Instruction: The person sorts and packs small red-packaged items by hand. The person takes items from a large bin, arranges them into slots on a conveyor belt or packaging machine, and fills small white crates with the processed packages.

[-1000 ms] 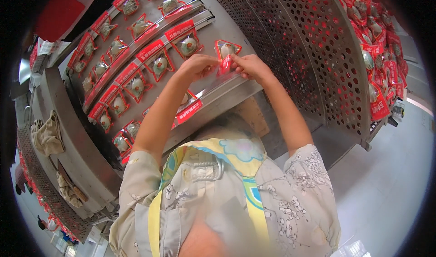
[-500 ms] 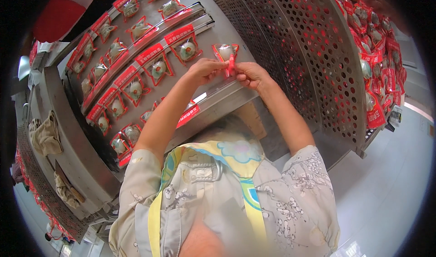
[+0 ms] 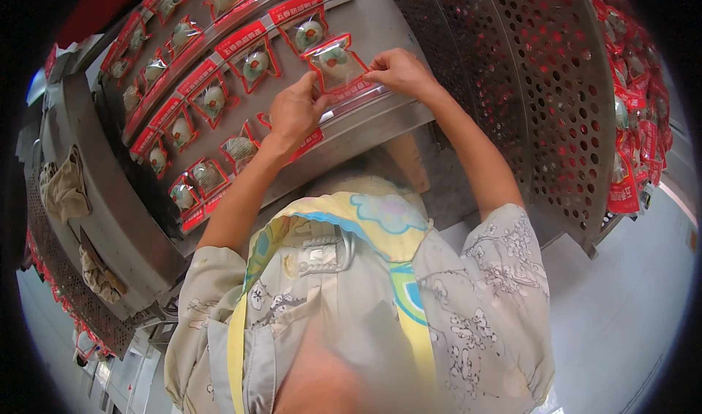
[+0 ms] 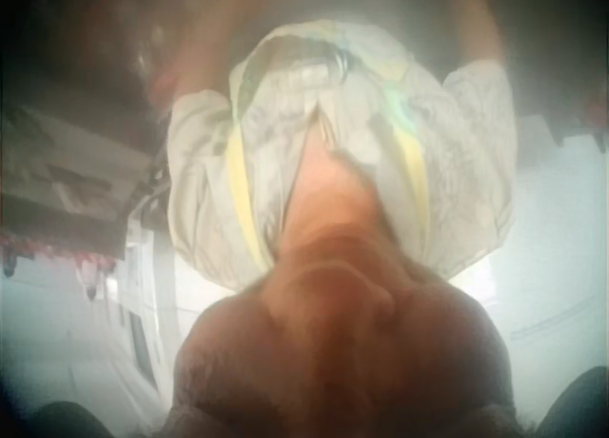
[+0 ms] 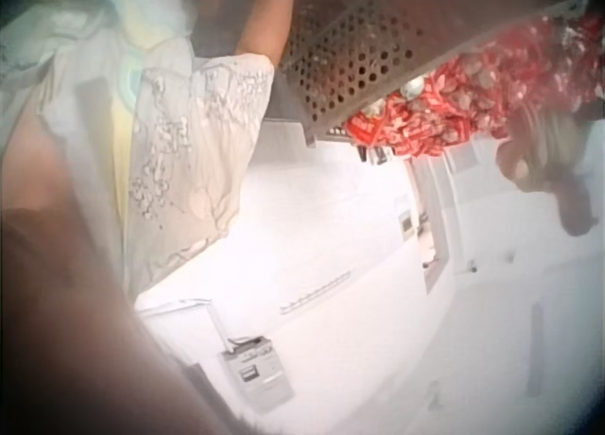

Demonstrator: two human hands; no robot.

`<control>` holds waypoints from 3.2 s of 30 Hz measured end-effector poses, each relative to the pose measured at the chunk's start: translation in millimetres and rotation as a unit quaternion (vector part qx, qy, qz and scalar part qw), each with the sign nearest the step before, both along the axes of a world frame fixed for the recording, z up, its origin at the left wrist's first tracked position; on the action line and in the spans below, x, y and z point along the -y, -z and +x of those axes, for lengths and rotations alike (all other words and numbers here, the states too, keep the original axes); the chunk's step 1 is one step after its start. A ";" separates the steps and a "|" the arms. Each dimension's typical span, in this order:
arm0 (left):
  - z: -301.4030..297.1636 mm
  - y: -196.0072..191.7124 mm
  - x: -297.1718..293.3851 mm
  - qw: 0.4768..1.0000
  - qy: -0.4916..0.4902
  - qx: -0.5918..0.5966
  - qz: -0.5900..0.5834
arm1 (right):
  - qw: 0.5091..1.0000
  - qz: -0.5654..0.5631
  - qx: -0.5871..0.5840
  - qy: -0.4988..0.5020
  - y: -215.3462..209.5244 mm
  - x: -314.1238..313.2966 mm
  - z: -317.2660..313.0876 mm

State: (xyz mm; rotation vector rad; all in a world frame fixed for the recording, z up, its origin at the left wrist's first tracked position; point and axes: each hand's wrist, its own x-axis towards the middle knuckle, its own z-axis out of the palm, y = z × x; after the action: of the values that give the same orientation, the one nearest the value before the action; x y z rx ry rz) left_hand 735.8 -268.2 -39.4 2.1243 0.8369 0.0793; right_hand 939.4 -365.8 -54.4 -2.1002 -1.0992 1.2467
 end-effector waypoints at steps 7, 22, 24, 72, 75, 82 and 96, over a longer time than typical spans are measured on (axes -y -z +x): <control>2.1 9.5 -2.9 0.996 -0.027 -0.075 -0.044 | 1.000 0.015 -0.011 -0.019 10.6 -4.4 2.1; 5.1 1.9 -0.8 0.980 0.009 -0.184 0.073 | 0.983 -0.058 0.146 -0.093 4.2 -6.9 -8.8; 0.2 0.2 -2.8 0.990 0.034 -0.139 0.012 | 0.981 -0.091 0.124 -0.118 -1.4 -6.6 -3.4; -141.5 15.3 -85.2 0.925 -0.130 0.051 0.353 | 0.838 0.287 0.399 -0.237 -7.9 -240.5 -168.8; -170.3 7.4 -85.3 0.918 -0.171 0.050 0.353 | 0.802 0.396 0.393 -0.214 -13.6 -241.3 -189.5; -215.4 11.4 -102.5 0.911 -0.173 -0.007 0.374 | 0.803 0.375 0.376 -0.271 -5.8 -275.6 -258.0; -224.0 16.5 -110.0 0.910 -0.197 0.052 0.361 | 0.852 0.291 0.368 -0.231 -19.3 -277.0 -278.5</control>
State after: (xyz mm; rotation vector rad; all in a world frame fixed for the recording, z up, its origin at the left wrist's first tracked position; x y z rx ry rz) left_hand 511.8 -158.2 -56.0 2.5443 1.3039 0.8211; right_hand 660.9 -88.8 -35.1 -1.8734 -2.0868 0.1198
